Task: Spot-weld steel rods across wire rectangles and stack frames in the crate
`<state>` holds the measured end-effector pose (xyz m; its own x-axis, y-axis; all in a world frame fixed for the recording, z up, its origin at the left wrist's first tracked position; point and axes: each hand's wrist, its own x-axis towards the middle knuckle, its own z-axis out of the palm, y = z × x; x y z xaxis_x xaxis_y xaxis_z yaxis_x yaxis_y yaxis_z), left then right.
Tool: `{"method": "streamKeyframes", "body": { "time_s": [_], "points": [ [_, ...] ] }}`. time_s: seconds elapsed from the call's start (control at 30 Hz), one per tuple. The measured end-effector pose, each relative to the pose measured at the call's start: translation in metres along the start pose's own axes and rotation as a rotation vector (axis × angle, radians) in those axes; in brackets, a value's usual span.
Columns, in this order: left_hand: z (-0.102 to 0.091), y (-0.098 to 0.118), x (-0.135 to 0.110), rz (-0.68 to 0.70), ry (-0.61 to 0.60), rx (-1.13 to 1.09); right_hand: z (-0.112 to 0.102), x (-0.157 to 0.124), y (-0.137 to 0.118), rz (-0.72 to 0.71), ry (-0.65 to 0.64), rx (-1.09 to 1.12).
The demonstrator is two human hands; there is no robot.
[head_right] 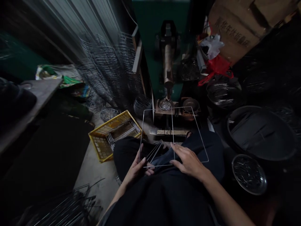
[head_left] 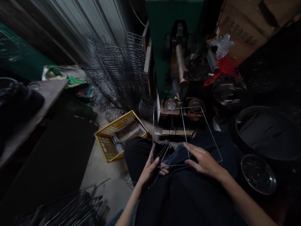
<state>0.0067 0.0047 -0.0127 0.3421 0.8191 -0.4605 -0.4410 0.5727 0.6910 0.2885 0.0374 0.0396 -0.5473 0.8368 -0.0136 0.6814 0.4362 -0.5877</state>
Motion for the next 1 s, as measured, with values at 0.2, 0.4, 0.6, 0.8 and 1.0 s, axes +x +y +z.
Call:
{"method": "streamKeyframes", "body": {
  "time_s": [0.2,0.4,0.6,0.8,1.0],
  "points": [
    [0.003,0.000,0.001,-0.003,-0.004,-0.026,0.007,0.010,-0.016,-0.100,-0.053,0.106],
    [0.005,-0.001,0.002,0.001,-0.039,0.030,0.008,0.008,-0.024,-0.159,-0.039,0.142],
    [0.002,0.000,0.001,0.005,-0.080,0.013,0.008,-0.007,-0.010,-0.063,-0.007,-0.003],
    [0.003,0.001,-0.001,0.025,-0.095,0.010,0.011,-0.009,-0.010,-0.071,-0.007,-0.030],
    [0.004,0.003,-0.003,0.020,-0.095,0.001,0.014,-0.012,-0.008,-0.028,-0.050,0.018]
  ]
}}
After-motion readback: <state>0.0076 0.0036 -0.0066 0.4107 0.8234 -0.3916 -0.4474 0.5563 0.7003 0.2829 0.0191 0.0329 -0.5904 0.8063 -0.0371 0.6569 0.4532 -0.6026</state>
